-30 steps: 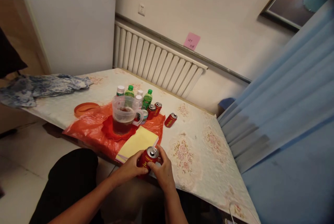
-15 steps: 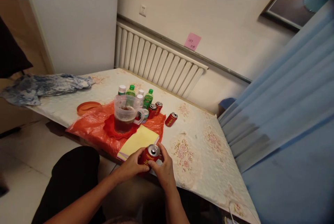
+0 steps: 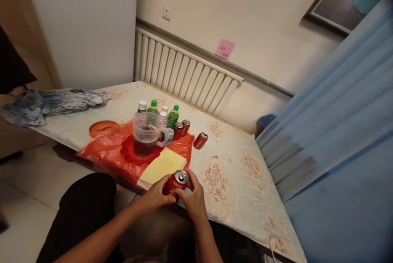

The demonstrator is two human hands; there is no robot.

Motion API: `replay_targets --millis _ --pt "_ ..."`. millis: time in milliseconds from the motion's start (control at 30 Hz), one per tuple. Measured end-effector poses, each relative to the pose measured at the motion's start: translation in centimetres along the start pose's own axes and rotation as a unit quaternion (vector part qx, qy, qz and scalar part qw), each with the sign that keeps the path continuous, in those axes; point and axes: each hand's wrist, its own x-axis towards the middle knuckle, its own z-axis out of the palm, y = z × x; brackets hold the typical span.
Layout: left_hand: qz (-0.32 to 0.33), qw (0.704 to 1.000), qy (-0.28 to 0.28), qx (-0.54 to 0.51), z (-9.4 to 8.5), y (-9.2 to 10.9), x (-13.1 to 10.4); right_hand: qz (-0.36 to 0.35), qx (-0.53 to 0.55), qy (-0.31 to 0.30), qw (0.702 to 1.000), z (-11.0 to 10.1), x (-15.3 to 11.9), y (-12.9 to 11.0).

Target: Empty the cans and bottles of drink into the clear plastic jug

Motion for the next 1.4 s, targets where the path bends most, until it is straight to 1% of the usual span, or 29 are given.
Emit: replay_targets --millis 67,133,300,567,933,1200,1400 --pt "0.001 1.000 -0.014 0.005 0.0 -0.1 0.0 0.005 0.003 0.004 1.000 -0.1 0.0 0.1" --pt "-0.003 1.000 -0.017 0.017 0.0 0.0 0.0 0.009 0.007 0.006 1.000 -0.1 0.1 0.2" --pt "-0.005 1.000 -0.008 0.028 0.0 0.1 -0.1 0.009 0.023 0.005 1.000 -0.1 0.2 0.5" --pt "-0.009 0.999 0.003 0.031 0.2 -0.6 0.0 0.010 0.026 -0.001 1.000 0.0 0.2 1.2" --pt "-0.013 0.996 -0.064 -0.058 0.0 -1.2 0.1 0.007 0.039 0.007 0.999 -0.4 0.2 0.8" --pt "-0.001 0.994 -0.053 -0.094 -0.1 -1.4 0.1 0.018 0.058 -0.007 0.998 -0.4 0.2 1.1" --pt "-0.010 0.994 -0.032 -0.100 -0.2 -1.3 0.2 0.025 0.118 -0.024 0.992 -0.2 0.3 1.7"
